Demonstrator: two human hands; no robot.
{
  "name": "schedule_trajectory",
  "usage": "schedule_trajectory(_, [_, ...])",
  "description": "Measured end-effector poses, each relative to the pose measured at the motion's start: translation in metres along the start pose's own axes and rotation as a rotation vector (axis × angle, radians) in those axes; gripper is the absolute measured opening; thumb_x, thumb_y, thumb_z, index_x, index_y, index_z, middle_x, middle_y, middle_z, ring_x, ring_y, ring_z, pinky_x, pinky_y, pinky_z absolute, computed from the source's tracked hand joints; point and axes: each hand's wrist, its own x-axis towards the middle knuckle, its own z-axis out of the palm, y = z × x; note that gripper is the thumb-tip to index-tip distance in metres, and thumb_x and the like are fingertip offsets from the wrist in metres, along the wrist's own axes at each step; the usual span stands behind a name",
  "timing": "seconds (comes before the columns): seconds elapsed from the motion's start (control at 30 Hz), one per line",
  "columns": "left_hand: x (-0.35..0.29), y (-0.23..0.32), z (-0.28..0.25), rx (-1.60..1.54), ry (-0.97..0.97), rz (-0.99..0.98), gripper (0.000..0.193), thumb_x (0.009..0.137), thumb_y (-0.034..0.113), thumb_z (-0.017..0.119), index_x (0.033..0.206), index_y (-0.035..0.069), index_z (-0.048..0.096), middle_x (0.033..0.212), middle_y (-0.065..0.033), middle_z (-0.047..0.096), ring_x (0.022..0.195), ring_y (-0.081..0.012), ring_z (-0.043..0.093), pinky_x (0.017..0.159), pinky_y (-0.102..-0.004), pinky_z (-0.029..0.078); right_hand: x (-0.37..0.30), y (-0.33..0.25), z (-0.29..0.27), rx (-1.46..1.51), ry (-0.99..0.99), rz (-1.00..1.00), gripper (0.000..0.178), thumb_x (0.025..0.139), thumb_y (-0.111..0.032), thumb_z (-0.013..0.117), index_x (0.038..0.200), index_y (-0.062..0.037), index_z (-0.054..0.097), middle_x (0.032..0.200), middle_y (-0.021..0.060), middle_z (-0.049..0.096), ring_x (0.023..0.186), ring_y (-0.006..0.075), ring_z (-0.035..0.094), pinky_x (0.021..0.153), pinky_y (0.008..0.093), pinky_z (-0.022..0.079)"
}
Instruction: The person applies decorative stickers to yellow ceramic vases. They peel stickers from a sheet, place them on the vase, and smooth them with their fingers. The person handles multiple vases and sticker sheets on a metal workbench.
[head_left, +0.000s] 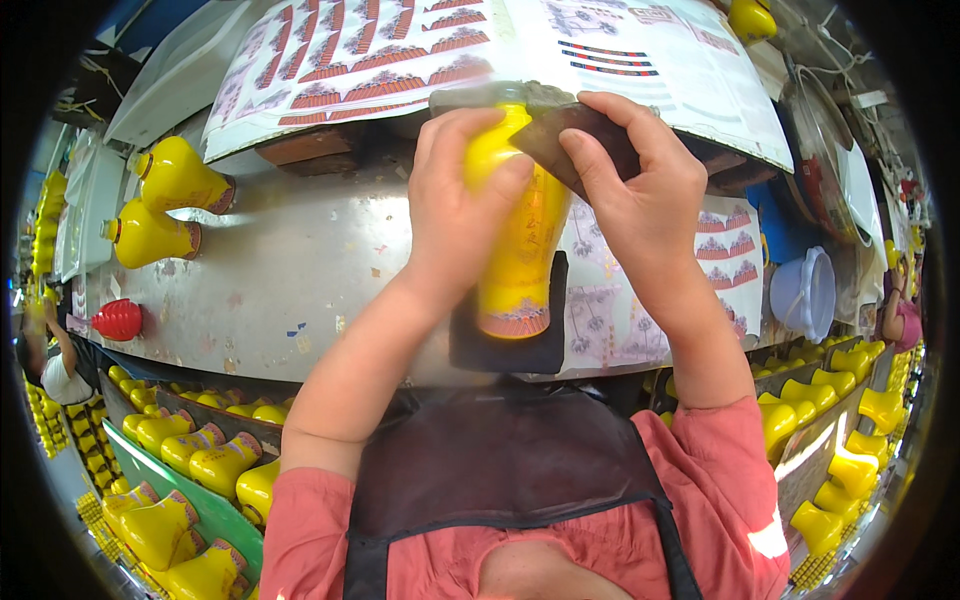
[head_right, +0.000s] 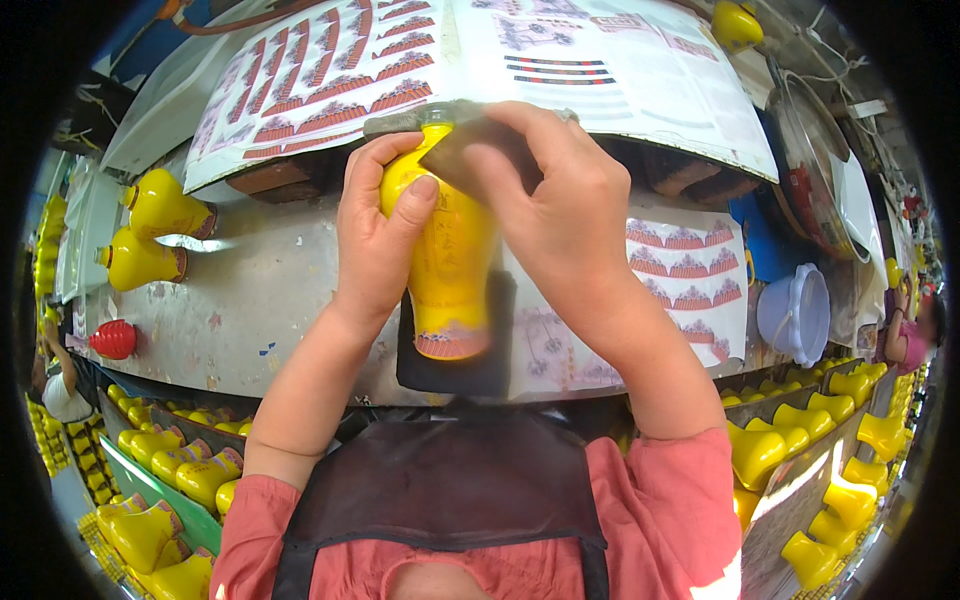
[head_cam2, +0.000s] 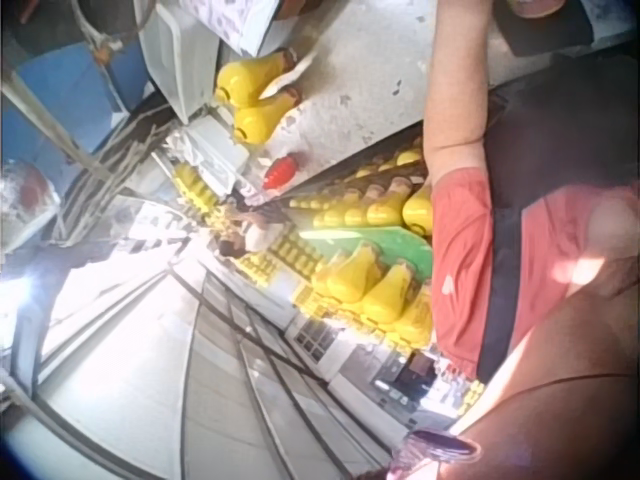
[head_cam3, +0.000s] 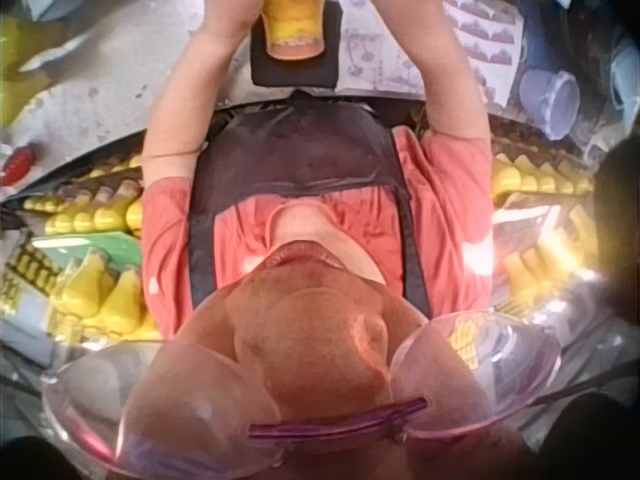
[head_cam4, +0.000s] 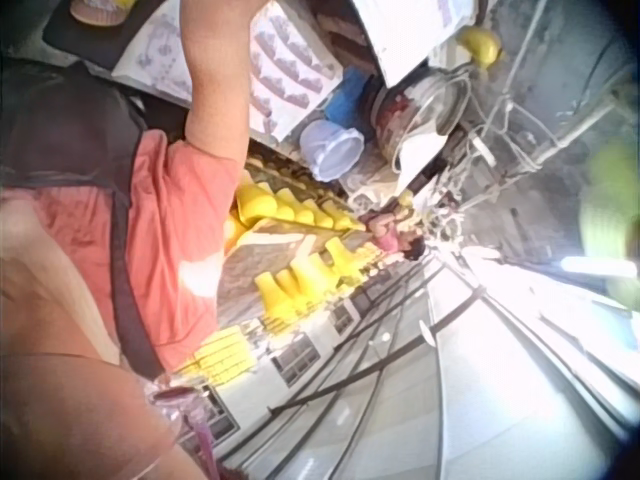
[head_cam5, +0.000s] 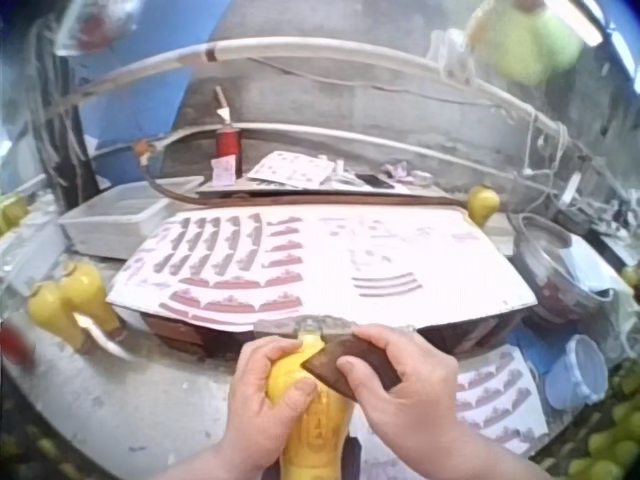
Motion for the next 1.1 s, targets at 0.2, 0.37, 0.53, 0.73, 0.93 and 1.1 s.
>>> schedule_trajectory(0.2, [0.0, -0.004, -0.005, -0.041, -0.026, 0.042, 0.034, 0.1, 0.022, 0.057, 0.125, 0.0, 0.065, 0.126, -0.0171, 0.058, 0.12, -0.0306, 0.057, 0.107, -0.0385, 0.044, -0.008, -0.002, -0.003, 0.058, 0.065, 0.115, 0.026, 0.085, -0.009, 0.079, 0.11, -0.0022, 0.073, 0.095, 0.0146, 0.074, 0.079, 0.0282, 0.071, 0.074, 0.0345, 0.057])
schedule_trajectory(0.37, [-0.002, -0.001, -0.001, -0.12, -0.009, -0.024, 0.035, 0.101, 0.023, 0.057, 0.127, 0.001, 0.065, 0.126, -0.0166, 0.057, 0.119, -0.0301, 0.057, 0.107, -0.038, 0.044, -0.017, -0.008, 0.003, 0.071, 0.093, 0.102, 0.025, 0.086, -0.01, 0.079, 0.109, -0.0026, 0.074, 0.099, 0.0144, 0.075, 0.082, 0.0281, 0.072, 0.075, 0.0349, 0.057])
schedule_trajectory(0.53, [-0.002, 0.004, -0.002, 0.015, -0.029, -0.01, 0.034, 0.101, 0.024, 0.057, 0.126, 0.002, 0.066, 0.125, -0.0142, 0.058, 0.119, -0.028, 0.057, 0.107, -0.0366, 0.043, 0.003, 0.008, 0.002, -0.03, -0.016, 0.143, 0.026, 0.09, -0.009, 0.078, 0.115, -0.0017, 0.074, 0.099, 0.0115, 0.077, 0.087, 0.0157, 0.071, 0.081, 0.0281, 0.056])
schedule_trajectory(0.73, [0.006, 0.003, -0.011, -0.163, -0.09, -0.087, 0.035, 0.108, 0.022, 0.049, 0.124, -0.004, 0.067, 0.125, -0.0094, 0.058, 0.118, -0.0173, 0.056, 0.107, -0.0309, 0.041, 0.006, 0.01, -0.006, 0.165, -0.083, 0.192, 0.026, 0.088, -0.005, 0.079, 0.114, -0.0038, 0.077, 0.098, 0.0071, 0.078, 0.085, 0.0096, 0.071, 0.079, 0.0249, 0.056])
schedule_trajectory(0.93, [0.016, 0.01, -0.013, -0.397, -0.072, -0.334, 0.028, 0.108, 0.016, 0.052, 0.121, -0.001, 0.07, 0.115, -0.0057, 0.071, 0.104, -0.0124, 0.066, 0.097, -0.0273, 0.051, -0.003, -0.012, -0.017, -0.207, -0.063, -0.486, 0.027, 0.079, -0.002, 0.079, 0.105, -0.0112, 0.078, 0.089, 0.0094, 0.073, 0.077, 0.0244, 0.071, 0.07, 0.0327, 0.058])
schedule_trajectory(1.1, [0.017, 0.014, -0.015, -0.477, -0.084, -0.366, 0.027, 0.108, 0.014, 0.051, 0.122, -0.001, 0.07, 0.115, -0.0055, 0.072, 0.104, -0.0112, 0.066, 0.097, -0.027, 0.051, -0.038, -0.037, -0.018, -0.051, -0.412, -0.724, 0.027, 0.074, -0.011, 0.08, 0.101, -0.0112, 0.077, 0.088, 0.005, 0.065, 0.084, 0.0251, 0.07, 0.075, 0.0381, 0.059])
